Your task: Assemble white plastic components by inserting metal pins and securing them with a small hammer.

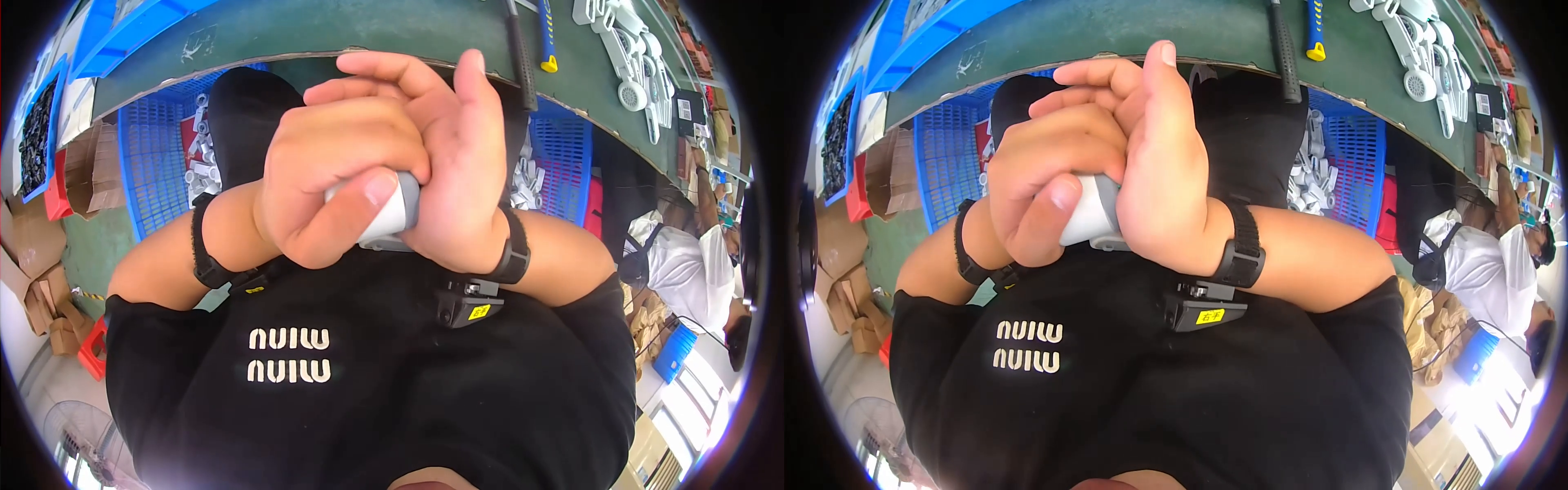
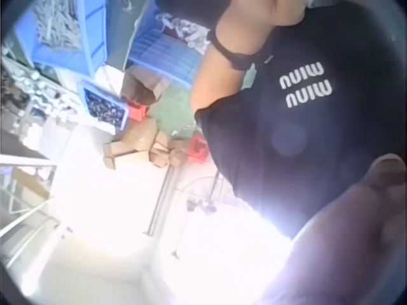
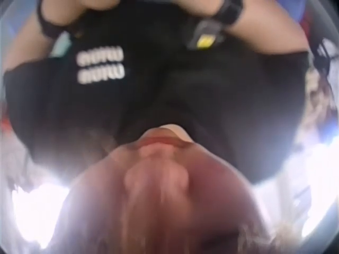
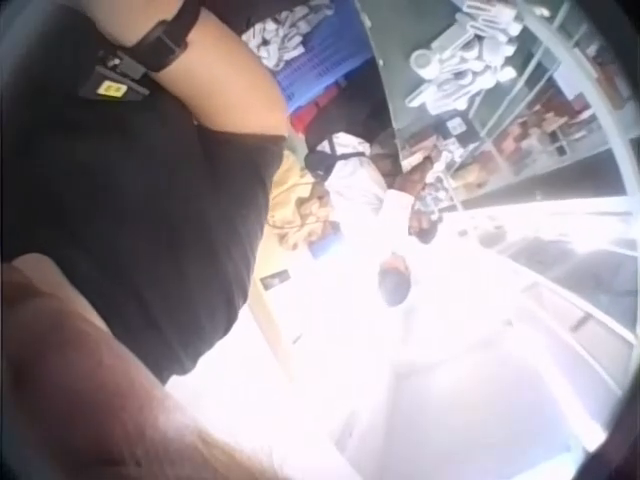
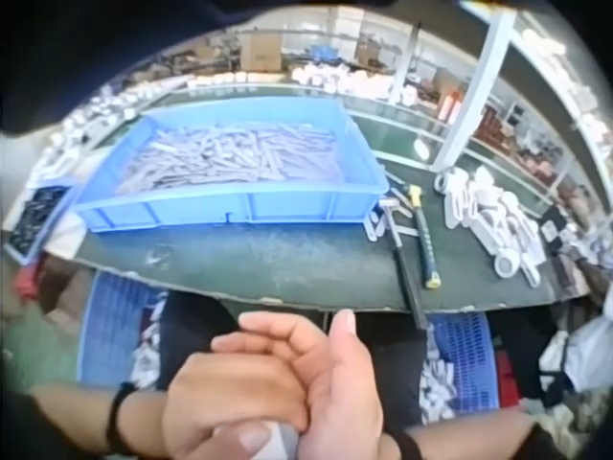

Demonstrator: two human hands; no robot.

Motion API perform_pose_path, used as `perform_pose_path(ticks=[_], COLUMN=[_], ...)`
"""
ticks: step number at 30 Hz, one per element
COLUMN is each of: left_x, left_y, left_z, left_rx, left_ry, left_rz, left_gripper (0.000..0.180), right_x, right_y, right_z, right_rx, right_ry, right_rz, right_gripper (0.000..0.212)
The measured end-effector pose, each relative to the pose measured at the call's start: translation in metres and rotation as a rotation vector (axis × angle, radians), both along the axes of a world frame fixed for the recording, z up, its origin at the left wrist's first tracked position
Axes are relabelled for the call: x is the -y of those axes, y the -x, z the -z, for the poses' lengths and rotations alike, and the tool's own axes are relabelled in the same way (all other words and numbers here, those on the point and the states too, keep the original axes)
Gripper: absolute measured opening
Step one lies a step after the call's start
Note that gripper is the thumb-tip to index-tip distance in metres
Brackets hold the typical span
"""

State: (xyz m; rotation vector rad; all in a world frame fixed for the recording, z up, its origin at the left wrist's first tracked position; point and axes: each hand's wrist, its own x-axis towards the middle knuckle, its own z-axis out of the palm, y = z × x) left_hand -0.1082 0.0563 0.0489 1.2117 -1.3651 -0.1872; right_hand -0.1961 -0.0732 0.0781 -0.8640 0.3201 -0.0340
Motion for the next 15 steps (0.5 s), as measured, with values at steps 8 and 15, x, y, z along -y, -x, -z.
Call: perform_pose_path(ticks=[8, 15], left_x=[0.008, 0.014], left_y=[0.009, -0.001], left_z=[0.014, 0.012], left_rx=[-0.075, -0.29], left_ry=[0.006, -0.124], left_rz=[0.018, 0.0], left_gripper=[0.019, 0.021], right_x=[0.003, 0.014], right_y=[0.011, -0.004], right_z=[0.014, 0.02], right_rx=[-0.036, -0.146], right_ry=[0.105, -0.154], right_rz=[0.005, 0.062], right_gripper=[0.086, 0.081])
